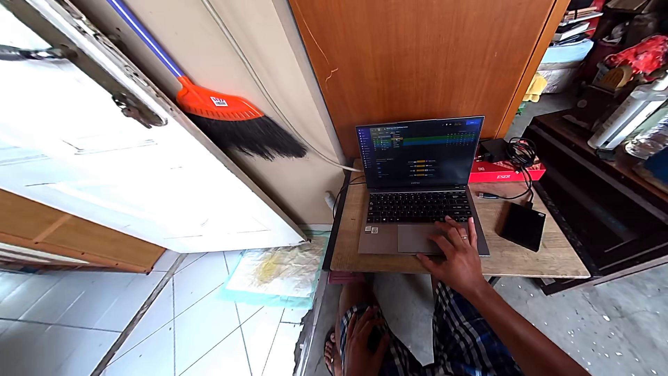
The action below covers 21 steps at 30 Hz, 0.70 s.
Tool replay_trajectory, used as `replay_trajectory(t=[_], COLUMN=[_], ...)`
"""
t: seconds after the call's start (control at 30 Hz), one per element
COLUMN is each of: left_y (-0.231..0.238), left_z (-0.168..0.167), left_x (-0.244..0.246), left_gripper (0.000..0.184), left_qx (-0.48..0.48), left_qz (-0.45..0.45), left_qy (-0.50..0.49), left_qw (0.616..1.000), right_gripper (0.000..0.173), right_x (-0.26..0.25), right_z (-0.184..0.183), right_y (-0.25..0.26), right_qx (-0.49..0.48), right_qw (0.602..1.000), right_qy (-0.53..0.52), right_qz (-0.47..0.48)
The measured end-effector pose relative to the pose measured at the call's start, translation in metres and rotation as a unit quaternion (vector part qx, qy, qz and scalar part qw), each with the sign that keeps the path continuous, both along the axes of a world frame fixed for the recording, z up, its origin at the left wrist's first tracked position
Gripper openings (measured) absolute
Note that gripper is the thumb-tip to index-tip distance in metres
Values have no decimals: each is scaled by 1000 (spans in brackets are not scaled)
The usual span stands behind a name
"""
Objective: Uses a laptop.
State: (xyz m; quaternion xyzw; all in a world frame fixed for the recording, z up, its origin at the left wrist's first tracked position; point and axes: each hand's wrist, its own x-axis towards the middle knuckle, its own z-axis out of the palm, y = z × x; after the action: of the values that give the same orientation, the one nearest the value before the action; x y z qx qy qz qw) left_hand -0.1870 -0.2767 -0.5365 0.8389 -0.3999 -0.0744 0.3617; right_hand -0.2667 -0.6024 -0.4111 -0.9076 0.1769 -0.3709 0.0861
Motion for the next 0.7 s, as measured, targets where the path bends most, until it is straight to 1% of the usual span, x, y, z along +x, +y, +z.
replay_trajectory(t=[0.1,0.23,0.37,0.53,0.7], left_y=[0,-1,0,0,0], left_z=[0,0,-1,-1,-2], left_x=[0,0,1,1,1], left_gripper=[30,31,31,31,31], left_qx=[0,-2,2,-1,-3], left_qz=[-1,0,0,0,-1], left_qy=[-1,-3,1,-1,-5], left_qw=[1000,1000,1000,1000,1000], right_gripper=[45,48,48,49,46], right_x=[1,1,2,2,2], right_z=[-1,0,1,0,0], right_y=[0,0,0,0,0], right_qx=[-1,-7,-7,8,12], right_qw=[1000,1000,999,1000,1000], right_qy=[6,18,32,12,27], right_qz=[7,15,21,2,9])
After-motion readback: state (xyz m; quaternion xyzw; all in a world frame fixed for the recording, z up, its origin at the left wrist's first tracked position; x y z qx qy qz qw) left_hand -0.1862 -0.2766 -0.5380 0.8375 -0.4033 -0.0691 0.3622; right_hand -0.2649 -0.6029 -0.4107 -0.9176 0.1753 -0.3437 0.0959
